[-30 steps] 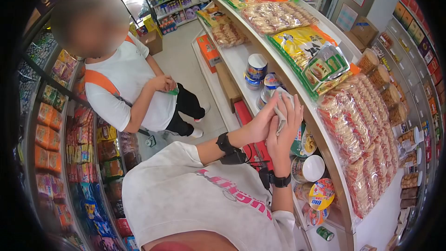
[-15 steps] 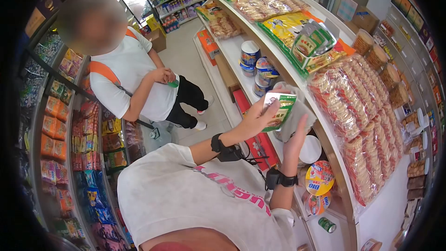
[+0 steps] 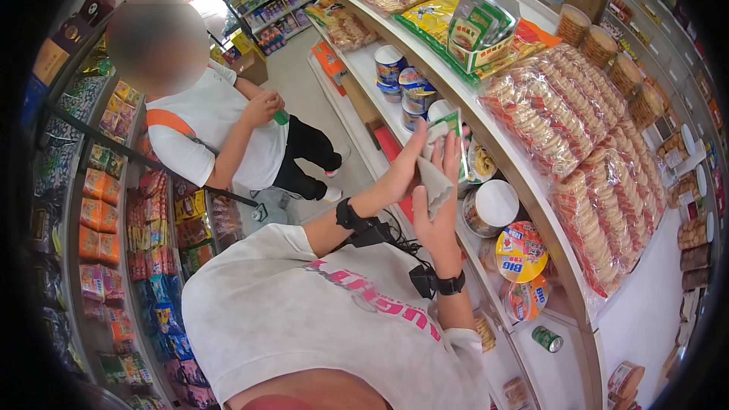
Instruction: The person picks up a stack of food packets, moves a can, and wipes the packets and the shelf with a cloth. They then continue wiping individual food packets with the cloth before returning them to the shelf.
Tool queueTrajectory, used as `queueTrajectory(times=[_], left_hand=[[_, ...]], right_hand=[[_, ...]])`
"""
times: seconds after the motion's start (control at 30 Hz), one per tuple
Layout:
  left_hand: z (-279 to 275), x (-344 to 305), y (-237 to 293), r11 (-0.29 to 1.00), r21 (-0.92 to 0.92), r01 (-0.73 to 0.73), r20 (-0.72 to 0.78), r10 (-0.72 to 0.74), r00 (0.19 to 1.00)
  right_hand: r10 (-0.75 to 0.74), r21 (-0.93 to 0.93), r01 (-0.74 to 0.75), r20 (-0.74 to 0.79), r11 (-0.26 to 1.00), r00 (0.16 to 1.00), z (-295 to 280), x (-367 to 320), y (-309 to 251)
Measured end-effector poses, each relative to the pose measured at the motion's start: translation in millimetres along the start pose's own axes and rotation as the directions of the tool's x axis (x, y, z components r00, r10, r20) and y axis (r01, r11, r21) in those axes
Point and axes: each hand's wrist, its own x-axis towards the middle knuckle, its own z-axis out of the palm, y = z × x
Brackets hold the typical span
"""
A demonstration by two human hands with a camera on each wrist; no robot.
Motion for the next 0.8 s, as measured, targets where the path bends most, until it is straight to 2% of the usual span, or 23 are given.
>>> queueTrajectory(times=[0.03,0.1,0.13,0.17,0.2,0.27,0.37,0.43,0.47,0.53,0.57,0.6,0.67,0.7,0.73,0.8], left_hand=[[2,1,-7,0.999,0.051,-0.014,-0.033,0.016,0.999],[28,-16,-11,0.983,0.185,-0.019,-0.134,0.044,0.99],[36,-21,-13,0.968,0.251,-0.017,-0.18,0.063,0.982],[21,-18,-17,0.878,0.477,0.028,-0.01,-0.027,1.0],[17,-18,-26,0.885,0.466,0.012,0.005,-0.017,1.0],[33,-17,-12,0.896,0.443,-0.028,0.036,0.013,0.999],[10,-7,-12,0.922,0.382,0.055,-0.037,-0.044,0.998],[-2,3,-7,0.989,0.139,0.043,-0.121,-0.026,0.992],[-7,6,0,0.999,0.015,0.037,-0.164,-0.034,0.986],[-17,12,27,0.997,-0.058,-0.05,-0.194,0.038,0.98],[-23,13,37,0.991,-0.096,-0.088,-0.208,0.067,0.976],[-31,14,38,0.992,-0.022,-0.128,-0.238,0.119,0.964],[-44,21,45,0.964,0.13,-0.233,-0.28,0.261,0.924],[-47,18,55,0.981,0.069,-0.181,-0.278,0.193,0.941],[-49,18,59,0.975,0.129,-0.182,-0.257,0.21,0.943],[-57,16,66,0.951,0.255,-0.177,-0.232,0.238,0.943]], right_hand=[[-0.064,-0.031,0.065,0.014,0.997,0.998,-5,8,-10],[-0.098,-0.217,0.091,-0.021,0.972,0.995,-14,23,-15],[-0.051,-0.14,0.04,-0.074,0.989,0.996,-16,28,-9],[0.0,-0.06,-0.008,-0.123,0.998,0.992,-18,34,-2],[0.032,0.0,-0.033,-0.15,0.999,0.988,-18,35,0],[0.096,0.124,-0.072,-0.203,0.99,0.975,-19,38,3],[-0.033,-0.06,0.022,-0.183,0.998,0.983,-10,37,-7],[-0.111,-0.309,0.085,-0.068,0.947,0.991,-4,25,-15],[-0.113,-0.286,0.101,-0.027,0.953,0.993,1,17,-12],[-0.137,-0.243,0.142,0.039,0.96,0.99,14,8,3],[-0.078,-0.263,0.096,0.076,0.96,0.994,17,8,2],[0.079,-0.109,-0.083,-0.043,0.991,0.996,20,7,6],[0.383,0.255,-0.329,-0.201,0.909,0.902,29,15,21],[0.521,0.446,-0.389,-0.221,0.806,0.824,33,24,28],[0.6,0.59,-0.395,-0.196,0.704,0.776,33,32,34],[0.735,0.827,-0.368,-0.078,0.425,0.673,27,45,47]])
